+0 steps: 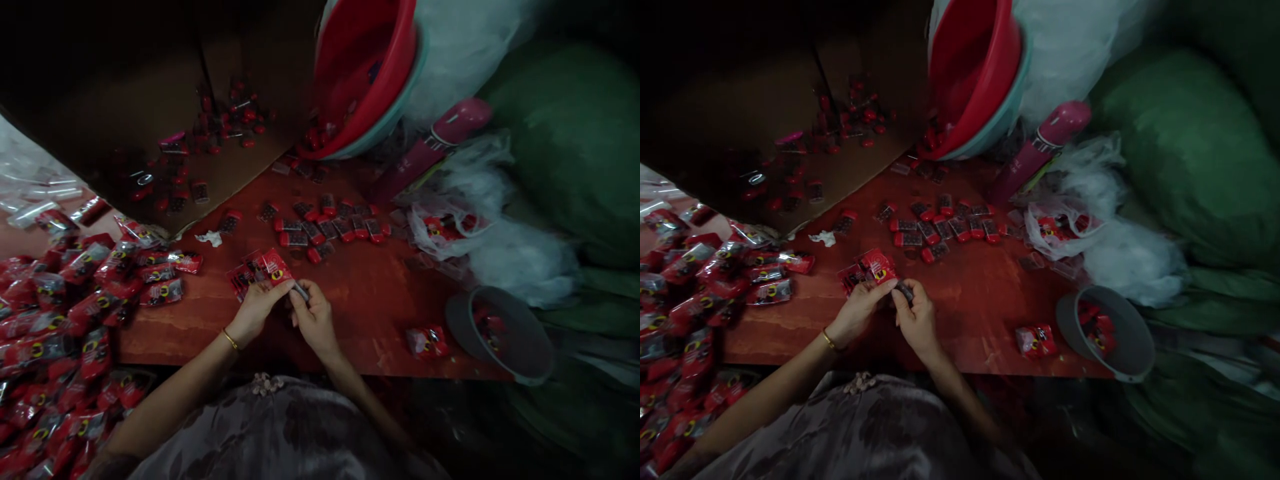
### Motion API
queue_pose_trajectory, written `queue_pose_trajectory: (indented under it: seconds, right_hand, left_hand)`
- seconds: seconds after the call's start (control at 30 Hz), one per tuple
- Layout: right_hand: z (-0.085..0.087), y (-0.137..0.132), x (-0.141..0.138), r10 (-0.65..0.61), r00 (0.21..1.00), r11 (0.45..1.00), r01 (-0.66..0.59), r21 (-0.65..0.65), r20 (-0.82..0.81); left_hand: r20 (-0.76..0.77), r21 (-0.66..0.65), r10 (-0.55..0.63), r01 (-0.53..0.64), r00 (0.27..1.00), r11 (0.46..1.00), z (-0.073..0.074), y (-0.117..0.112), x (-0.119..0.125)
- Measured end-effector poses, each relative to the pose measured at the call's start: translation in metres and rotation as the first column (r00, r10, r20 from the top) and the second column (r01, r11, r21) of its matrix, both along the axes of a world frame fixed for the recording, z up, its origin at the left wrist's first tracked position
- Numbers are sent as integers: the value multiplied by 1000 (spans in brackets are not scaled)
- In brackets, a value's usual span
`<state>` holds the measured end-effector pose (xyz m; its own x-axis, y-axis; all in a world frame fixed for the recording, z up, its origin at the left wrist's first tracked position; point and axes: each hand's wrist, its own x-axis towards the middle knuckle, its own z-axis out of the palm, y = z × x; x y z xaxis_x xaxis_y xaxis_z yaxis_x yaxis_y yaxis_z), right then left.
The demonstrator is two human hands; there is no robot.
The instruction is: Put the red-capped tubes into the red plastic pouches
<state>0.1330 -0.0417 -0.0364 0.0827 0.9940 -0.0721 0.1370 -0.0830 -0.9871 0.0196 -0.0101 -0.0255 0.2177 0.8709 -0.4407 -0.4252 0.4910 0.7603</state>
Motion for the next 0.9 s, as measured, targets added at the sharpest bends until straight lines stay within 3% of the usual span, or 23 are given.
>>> queue_pose_trajectory:
  seconds: [0.07,0.23,0.37,0.43,0.57,0.73,0.83,0.9]
  right_hand:
    - [2,2,-1,42,992,999,-43,-2,-116]
    - [7,4,2,130,965,991,-132,8,-228]
    - [9,9,8,103,981,994,-110,-30,-161]
    - [10,15,9,95,982,992,-107,-65,-166]
    - [9,29,5,72,978,984,-101,-148,-194]
    - [6,40,-8,132,984,985,-143,-94,-119]
    - [5,45,0,92,992,993,-97,65,81]
    - [2,49,16,-58,946,977,-11,211,318]
  left_hand:
    - [31,25,-18,17,999,1000,3,2,-2]
    - [45,78,154,-157,987,985,3,5,-4]
    - [-21,126,48,-45,999,991,-4,-2,-3]
    - [-24,137,51,-48,998,989,-6,-5,-3]
    - [70,49,47,-50,996,998,-4,-5,-7]
    - [168,-46,50,-43,985,998,-1,-5,-22]
    - [139,-58,197,-190,971,980,5,2,-53]
    - [113,-35,407,-406,906,913,10,10,-83]
